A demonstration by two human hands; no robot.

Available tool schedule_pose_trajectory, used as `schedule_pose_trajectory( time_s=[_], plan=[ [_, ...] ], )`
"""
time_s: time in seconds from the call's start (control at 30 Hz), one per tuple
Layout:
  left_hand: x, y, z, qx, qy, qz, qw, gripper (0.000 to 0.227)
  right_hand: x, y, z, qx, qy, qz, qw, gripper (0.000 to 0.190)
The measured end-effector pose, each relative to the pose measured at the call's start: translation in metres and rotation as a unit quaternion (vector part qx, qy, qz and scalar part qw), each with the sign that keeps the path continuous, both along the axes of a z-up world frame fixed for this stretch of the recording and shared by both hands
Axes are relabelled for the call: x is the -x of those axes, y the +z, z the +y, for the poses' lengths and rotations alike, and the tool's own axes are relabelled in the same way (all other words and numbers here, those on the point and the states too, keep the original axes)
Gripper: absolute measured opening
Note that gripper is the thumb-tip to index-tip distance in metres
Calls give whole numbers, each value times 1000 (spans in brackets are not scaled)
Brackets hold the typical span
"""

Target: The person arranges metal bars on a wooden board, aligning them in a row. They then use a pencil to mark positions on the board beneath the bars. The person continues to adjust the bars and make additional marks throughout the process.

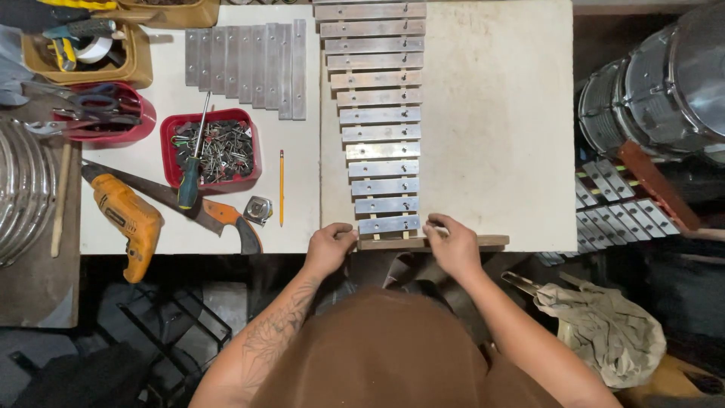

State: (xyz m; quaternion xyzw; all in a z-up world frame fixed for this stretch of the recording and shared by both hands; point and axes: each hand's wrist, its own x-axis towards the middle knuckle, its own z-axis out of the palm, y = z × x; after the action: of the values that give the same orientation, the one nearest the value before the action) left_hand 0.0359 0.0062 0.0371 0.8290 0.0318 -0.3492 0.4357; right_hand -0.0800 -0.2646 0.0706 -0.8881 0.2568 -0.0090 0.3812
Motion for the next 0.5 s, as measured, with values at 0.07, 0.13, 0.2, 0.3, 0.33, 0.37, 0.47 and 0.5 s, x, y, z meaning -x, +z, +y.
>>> schedule_pose_trajectory(
  time_s=[0.07,0.13,0.2,0.3,0.33,0.37,0.47,0.5],
  plan=[
    [0,-4,-5,21,11,8,1000,42,-15,-11,-4,-18,5,62,998,31],
    [-3,-3,-10,42,22,17,999,42,-27,-10,-7,-35,8,124,992,35],
    [-4,3,-13,62,34,8,997,31,-34,2,-5,-79,-2,163,984,30],
    [-5,3,-13,59,40,6,997,31,-35,-3,-7,-107,-13,174,979,32],
    [-6,2,-13,58,39,7,997,31,-36,0,-7,-107,-13,175,979,32],
    [-7,0,-13,55,39,5,998,32,-36,2,-7,-115,-11,178,977,33],
    [-8,-5,-14,48,38,1,998,32,-38,4,-8,-124,-9,185,975,33],
    [-8,-6,-13,43,36,-2,998,32,-37,4,-8,-126,-10,188,974,33]
  ],
)
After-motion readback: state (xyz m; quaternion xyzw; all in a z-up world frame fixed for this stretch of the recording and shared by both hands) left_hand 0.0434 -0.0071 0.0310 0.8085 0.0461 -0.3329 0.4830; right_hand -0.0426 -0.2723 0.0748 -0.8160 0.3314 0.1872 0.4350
